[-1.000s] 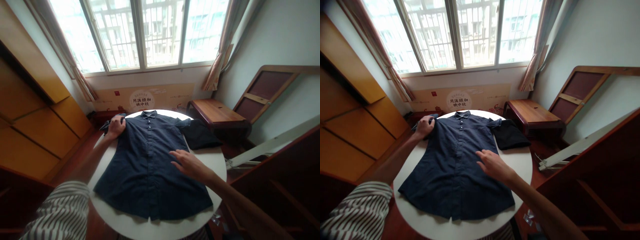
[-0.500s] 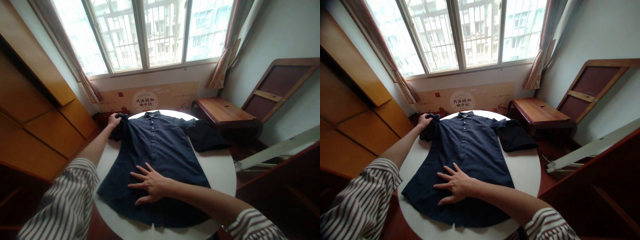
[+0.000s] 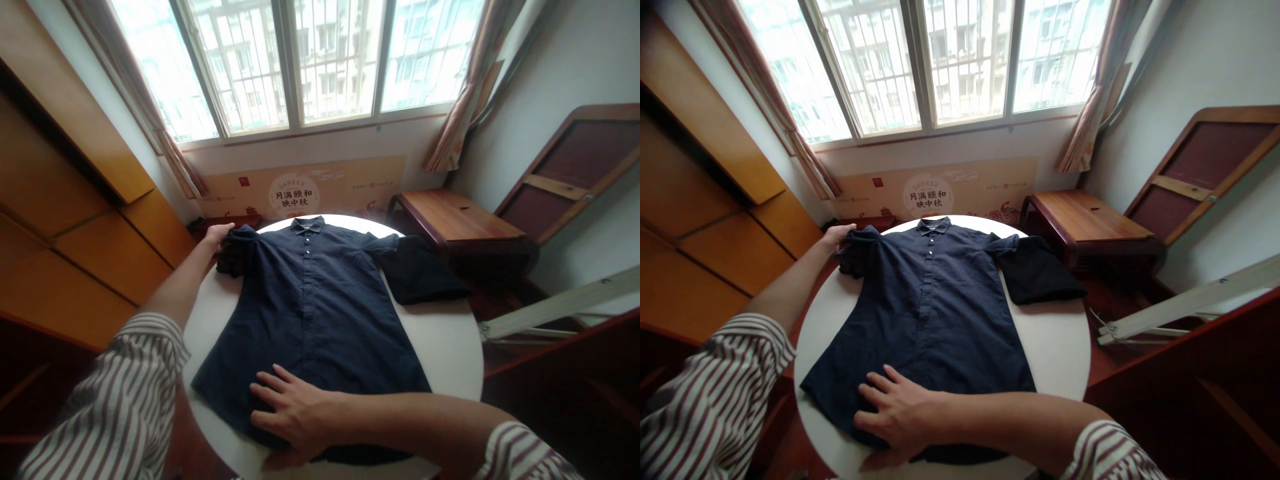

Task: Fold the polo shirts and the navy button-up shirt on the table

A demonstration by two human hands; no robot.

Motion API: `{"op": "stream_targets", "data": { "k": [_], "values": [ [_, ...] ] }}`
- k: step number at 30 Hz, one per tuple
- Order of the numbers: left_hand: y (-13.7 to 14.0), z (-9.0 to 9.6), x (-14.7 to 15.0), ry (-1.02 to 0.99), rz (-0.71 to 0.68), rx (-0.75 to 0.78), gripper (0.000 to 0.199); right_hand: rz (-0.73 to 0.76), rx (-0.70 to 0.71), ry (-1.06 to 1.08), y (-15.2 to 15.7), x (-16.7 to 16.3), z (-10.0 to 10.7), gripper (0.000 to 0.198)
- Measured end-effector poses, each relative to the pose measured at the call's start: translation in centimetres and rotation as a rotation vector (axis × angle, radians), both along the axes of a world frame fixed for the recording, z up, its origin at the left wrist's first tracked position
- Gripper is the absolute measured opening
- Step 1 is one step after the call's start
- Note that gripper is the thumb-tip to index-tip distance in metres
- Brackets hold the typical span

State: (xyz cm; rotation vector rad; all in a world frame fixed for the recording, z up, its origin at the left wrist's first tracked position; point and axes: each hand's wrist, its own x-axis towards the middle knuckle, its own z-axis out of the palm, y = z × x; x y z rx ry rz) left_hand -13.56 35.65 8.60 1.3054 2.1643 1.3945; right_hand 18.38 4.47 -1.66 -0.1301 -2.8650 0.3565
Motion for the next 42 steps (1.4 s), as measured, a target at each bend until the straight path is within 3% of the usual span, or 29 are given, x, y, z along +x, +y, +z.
{"op": "stream_targets", "data": {
  "k": [2,4,11,17,21,23,27,30,33,35,38,42],
  "values": [
    [0.6,-0.1,0.1,-0.016,-0.007,0.025,0.017,0.018,0.049,0.014,-0.2,-0.3,-0.5,0.037],
    [1.1,-0.3,0.0,-0.019,-0.005,0.069,0.024,0.06,0.085,0.015,-0.2,-0.4,-0.9,0.029],
    [0.9,-1.5,-1.2,-0.003,0.025,0.094,0.053,0.19,0.08,0.031,0.1,-0.2,-1.1,0.028],
    [-0.5,-1.7,-1.4,0.107,-0.014,0.013,0.051,0.175,0.089,0.027,-0.2,-0.1,-0.7,0.023],
    [-1.9,-0.5,1.1,0.282,-0.067,0.087,0.049,0.157,0.1,0.028,-0.5,-0.1,-0.5,0.021],
    [-3.3,-0.7,4.1,0.458,-0.197,0.158,0.047,0.148,0.114,0.038,-0.6,-0.2,-0.6,0.023],
    [-7.4,-3.7,12.0,0.764,-0.637,0.2,0.045,0.185,0.163,0.052,-0.6,-0.3,-1.1,0.028],
    [-9.8,-7.3,16.5,0.873,-0.858,0.037,0.048,0.246,0.177,0.048,-0.5,-0.3,-1.3,0.029],
    [-10.5,-10.3,18.0,0.911,-0.896,-0.198,0.058,0.238,0.16,0.051,-0.4,-0.4,-1.4,0.029],
    [-10.5,-11.5,17.9,0.902,-0.872,-0.274,0.061,0.23,0.123,0.06,-0.4,-0.4,-1.4,0.025],
    [-10.4,-12.3,17.4,0.896,-0.85,-0.265,0.062,0.217,0.023,0.085,-0.5,-0.6,-1.2,0.015],
    [-10.7,-12.3,17.3,0.888,-0.839,-0.243,0.063,0.202,-0.173,0.148,-0.1,-0.8,0.1,0.018]
  ]
}}
